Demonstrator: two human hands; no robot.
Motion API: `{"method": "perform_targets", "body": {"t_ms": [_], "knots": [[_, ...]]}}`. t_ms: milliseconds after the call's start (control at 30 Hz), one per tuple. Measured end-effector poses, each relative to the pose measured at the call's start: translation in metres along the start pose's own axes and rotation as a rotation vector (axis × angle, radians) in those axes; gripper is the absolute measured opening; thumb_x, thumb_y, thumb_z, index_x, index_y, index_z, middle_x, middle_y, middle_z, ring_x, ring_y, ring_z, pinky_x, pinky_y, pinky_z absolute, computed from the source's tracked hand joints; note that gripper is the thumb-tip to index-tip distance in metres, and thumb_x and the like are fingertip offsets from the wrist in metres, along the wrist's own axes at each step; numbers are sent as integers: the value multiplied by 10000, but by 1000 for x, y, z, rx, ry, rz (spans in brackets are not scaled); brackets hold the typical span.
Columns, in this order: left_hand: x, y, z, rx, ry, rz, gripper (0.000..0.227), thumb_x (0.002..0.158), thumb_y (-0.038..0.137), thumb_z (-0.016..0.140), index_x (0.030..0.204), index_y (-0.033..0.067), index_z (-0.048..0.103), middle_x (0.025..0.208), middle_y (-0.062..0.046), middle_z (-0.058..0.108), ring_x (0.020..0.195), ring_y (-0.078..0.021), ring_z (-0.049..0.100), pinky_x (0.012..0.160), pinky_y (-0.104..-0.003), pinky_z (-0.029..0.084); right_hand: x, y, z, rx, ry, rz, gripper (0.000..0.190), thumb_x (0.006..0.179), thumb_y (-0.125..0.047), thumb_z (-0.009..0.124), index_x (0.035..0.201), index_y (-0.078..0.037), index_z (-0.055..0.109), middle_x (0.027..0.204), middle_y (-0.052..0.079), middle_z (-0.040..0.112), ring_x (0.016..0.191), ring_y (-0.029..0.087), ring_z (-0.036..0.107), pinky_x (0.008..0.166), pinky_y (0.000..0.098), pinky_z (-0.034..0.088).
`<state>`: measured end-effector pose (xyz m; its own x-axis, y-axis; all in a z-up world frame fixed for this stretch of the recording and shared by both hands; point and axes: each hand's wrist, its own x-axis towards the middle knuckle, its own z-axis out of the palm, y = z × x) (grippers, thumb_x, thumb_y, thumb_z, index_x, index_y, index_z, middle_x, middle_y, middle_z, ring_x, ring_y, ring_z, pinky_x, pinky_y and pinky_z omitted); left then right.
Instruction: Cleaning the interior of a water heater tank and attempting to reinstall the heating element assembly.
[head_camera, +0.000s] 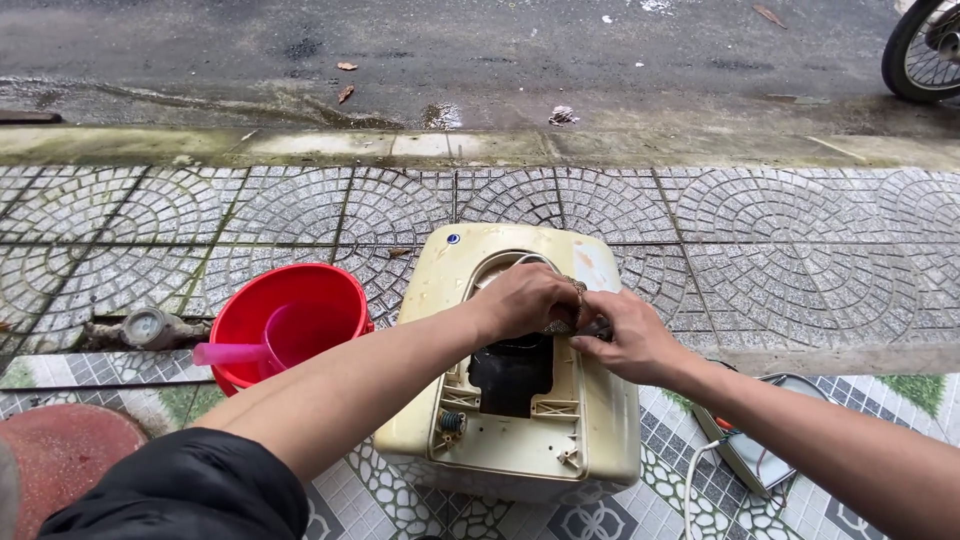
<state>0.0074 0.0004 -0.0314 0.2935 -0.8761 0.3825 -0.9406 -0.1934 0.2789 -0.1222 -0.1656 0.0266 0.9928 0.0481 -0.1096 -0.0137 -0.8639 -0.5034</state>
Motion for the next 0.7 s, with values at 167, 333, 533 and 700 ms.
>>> {"method": "perform_targets", "body": {"t_ms": [167,333,533,700], "knots": [[11,-19,16,136,40,71,167,900,163,591,839,269,705,780,49,733,881,-236,718,734,-385,645,1,5,6,45,44,-19,227,777,-328,823,919,-204,697,936,67,744,997,361,660,878,486,530],[16,-36,23,365,66,57,147,887,203,594,795,253,696,741,48,729,832,-216,714,685,-366,640,2,7,6,24,39,-6,227,780,-346,821,921,-215,700,935,54,738,999,343,657,896,481,526],[38,-82,35,539,-101,-85,214,886,249,538,785,232,725,727,-52,733,779,-280,745,643,-440,627,-1,-7,5,-7,25,-21,211,797,-324,812,930,-211,694,945,58,729,1012,346,665,909,481,522],[48,-90,33,525,-197,-227,236,910,231,525,835,242,748,736,-74,729,772,-315,764,620,-463,617,3,-11,4,-50,-40,32,219,817,-371,798,946,-249,670,984,6,712,1072,305,644,953,449,477]]}}
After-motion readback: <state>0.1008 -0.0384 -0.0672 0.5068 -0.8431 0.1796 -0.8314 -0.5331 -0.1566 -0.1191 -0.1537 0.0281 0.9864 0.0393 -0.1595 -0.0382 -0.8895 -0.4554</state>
